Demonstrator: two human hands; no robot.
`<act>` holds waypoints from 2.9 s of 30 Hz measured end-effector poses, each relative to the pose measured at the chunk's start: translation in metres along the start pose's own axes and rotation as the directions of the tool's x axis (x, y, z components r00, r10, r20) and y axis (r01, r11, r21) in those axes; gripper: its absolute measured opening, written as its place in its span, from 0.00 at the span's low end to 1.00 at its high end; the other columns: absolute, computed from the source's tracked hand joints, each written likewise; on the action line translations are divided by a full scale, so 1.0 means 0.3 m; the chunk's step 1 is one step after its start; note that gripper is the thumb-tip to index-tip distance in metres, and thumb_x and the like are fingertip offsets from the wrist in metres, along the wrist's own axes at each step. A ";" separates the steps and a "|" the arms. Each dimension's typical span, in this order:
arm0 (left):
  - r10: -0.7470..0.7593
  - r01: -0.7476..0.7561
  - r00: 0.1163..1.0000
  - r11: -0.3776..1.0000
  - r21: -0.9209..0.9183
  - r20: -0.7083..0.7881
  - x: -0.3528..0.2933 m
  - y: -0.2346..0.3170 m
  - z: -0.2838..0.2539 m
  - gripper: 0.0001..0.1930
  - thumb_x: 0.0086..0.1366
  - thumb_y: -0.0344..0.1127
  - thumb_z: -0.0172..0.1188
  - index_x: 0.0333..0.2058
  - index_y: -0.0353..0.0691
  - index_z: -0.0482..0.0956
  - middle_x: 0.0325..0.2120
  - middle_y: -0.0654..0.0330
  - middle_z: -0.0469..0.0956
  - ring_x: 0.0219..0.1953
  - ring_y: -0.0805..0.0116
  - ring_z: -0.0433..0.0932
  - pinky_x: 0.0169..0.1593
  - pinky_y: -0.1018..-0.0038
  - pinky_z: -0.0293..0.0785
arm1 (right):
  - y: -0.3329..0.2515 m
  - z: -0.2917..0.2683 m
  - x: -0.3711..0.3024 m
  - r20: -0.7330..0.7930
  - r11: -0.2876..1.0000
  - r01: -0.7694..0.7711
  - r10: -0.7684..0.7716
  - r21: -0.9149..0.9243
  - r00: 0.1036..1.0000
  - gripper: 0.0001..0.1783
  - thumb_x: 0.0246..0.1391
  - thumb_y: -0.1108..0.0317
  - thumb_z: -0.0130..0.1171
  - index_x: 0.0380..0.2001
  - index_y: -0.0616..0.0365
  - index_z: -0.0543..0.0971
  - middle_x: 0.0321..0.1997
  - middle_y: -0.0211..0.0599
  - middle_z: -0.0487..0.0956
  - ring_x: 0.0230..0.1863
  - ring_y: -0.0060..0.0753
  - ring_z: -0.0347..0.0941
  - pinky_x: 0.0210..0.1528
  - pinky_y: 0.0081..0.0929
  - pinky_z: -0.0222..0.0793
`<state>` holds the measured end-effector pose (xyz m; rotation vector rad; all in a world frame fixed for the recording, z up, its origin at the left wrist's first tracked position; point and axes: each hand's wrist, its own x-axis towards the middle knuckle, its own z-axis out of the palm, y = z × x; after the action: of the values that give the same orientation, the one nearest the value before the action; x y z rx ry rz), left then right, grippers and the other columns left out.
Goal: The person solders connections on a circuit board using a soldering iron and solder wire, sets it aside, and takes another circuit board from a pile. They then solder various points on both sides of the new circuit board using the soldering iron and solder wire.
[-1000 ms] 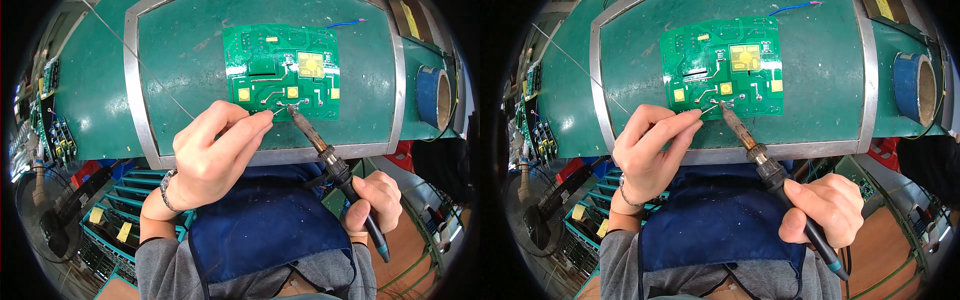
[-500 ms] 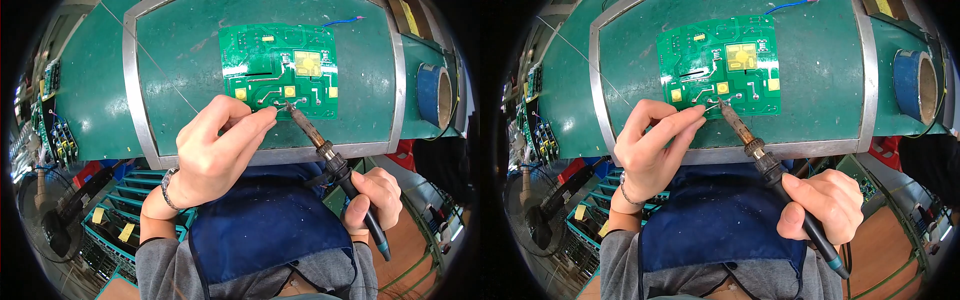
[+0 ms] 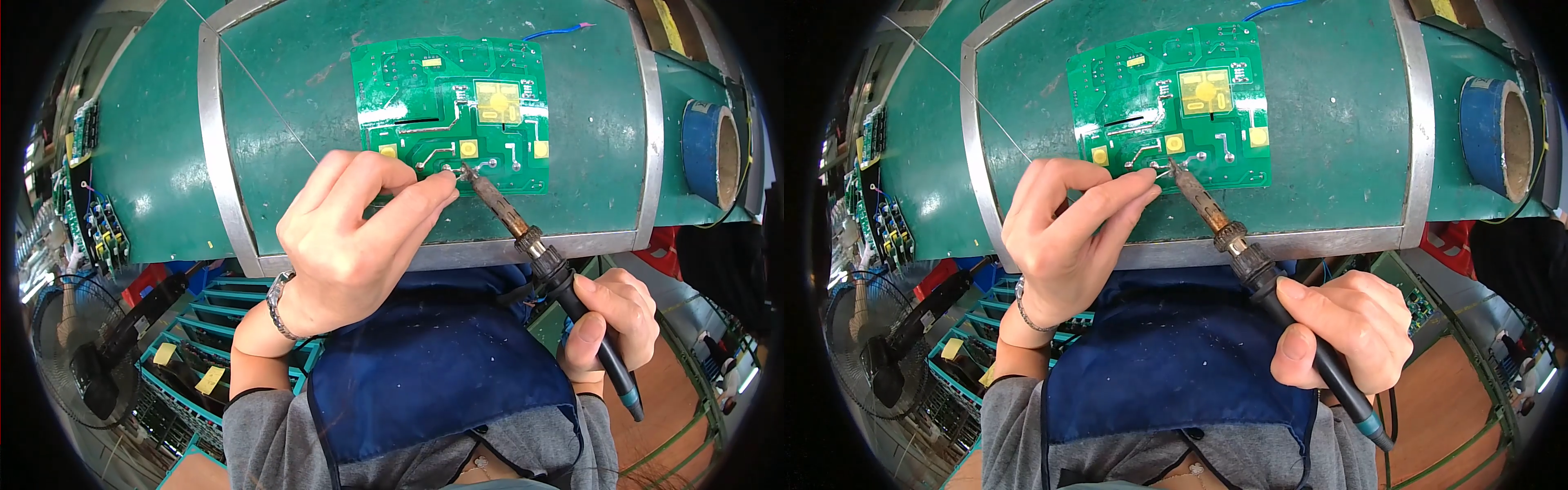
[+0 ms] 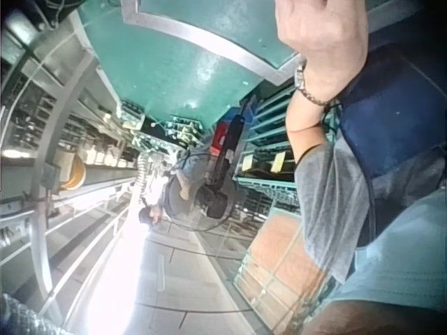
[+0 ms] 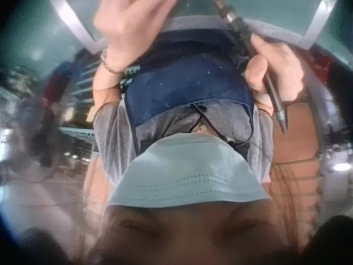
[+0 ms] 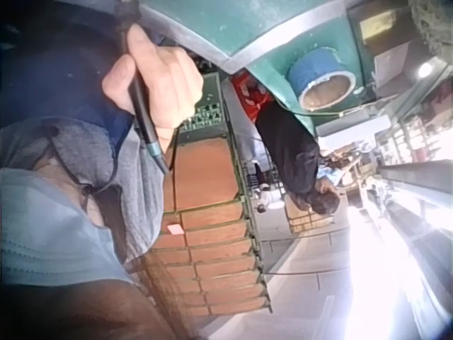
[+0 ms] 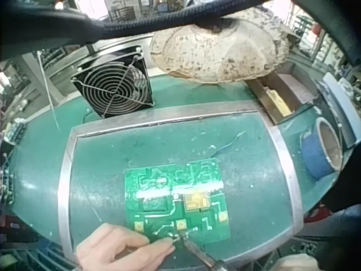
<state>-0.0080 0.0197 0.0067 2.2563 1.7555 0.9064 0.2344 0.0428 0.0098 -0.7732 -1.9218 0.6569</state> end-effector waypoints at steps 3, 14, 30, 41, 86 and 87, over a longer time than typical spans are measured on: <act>-0.090 0.090 0.996 0.994 -0.057 -0.002 -0.018 0.015 0.019 0.14 0.45 0.24 0.71 0.34 0.40 0.84 0.24 0.62 0.70 0.21 0.73 0.71 0.23 0.78 0.66 | -0.002 -0.009 0.001 0.012 1.000 -0.002 0.002 -0.013 1.000 0.12 0.49 0.68 0.59 0.29 0.70 0.79 0.12 0.34 0.73 0.09 0.25 0.66 0.11 0.18 0.58; -0.093 0.092 0.996 0.988 -0.121 -0.006 -0.010 0.024 0.028 0.13 0.46 0.20 0.69 0.33 0.39 0.84 0.26 0.61 0.70 0.22 0.73 0.72 0.24 0.79 0.68 | 0.002 -0.023 -0.007 -0.041 0.998 -0.030 0.028 -0.049 0.999 0.13 0.51 0.66 0.59 0.29 0.70 0.79 0.11 0.33 0.73 0.09 0.25 0.66 0.11 0.19 0.58; -0.068 0.068 0.998 0.994 -0.088 0.008 -0.006 0.020 0.030 0.15 0.46 0.20 0.69 0.35 0.39 0.84 0.26 0.61 0.69 0.22 0.72 0.72 0.24 0.78 0.68 | 0.010 -0.023 0.003 -0.019 1.000 -0.023 0.023 -0.005 1.000 0.13 0.51 0.66 0.60 0.29 0.69 0.79 0.11 0.32 0.73 0.09 0.25 0.67 0.12 0.19 0.59; -0.043 0.041 0.999 0.992 -0.115 -0.021 0.006 0.027 0.060 0.14 0.46 0.20 0.69 0.35 0.39 0.83 0.26 0.61 0.70 0.22 0.72 0.72 0.23 0.78 0.67 | 0.010 -0.039 -0.014 -0.010 0.998 -0.008 0.008 -0.059 1.000 0.12 0.51 0.67 0.58 0.30 0.69 0.78 0.14 0.36 0.75 0.10 0.26 0.67 0.12 0.19 0.59; 0.029 -0.029 1.000 0.991 -0.129 0.002 0.046 0.026 0.088 0.14 0.45 0.22 0.69 0.34 0.39 0.83 0.24 0.61 0.73 0.24 0.68 0.73 0.25 0.76 0.68 | 0.033 -0.096 -0.023 -0.055 0.981 -0.142 0.135 -0.133 0.989 0.14 0.54 0.61 0.57 0.30 0.63 0.79 0.14 0.32 0.74 0.11 0.27 0.66 0.15 0.21 0.61; 0.036 -0.035 0.999 0.990 -0.133 0.005 0.044 0.022 0.099 0.15 0.45 0.22 0.69 0.34 0.39 0.83 0.25 0.61 0.73 0.24 0.68 0.73 0.25 0.76 0.68 | 0.041 -0.091 -0.026 -0.055 0.980 -0.145 0.139 -0.134 0.989 0.14 0.54 0.61 0.57 0.30 0.63 0.79 0.14 0.32 0.74 0.11 0.27 0.66 0.15 0.21 0.61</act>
<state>0.0152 0.0369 -0.0093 2.2101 1.6052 0.9896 0.2649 0.0484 0.0083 -1.0114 -1.8978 0.5915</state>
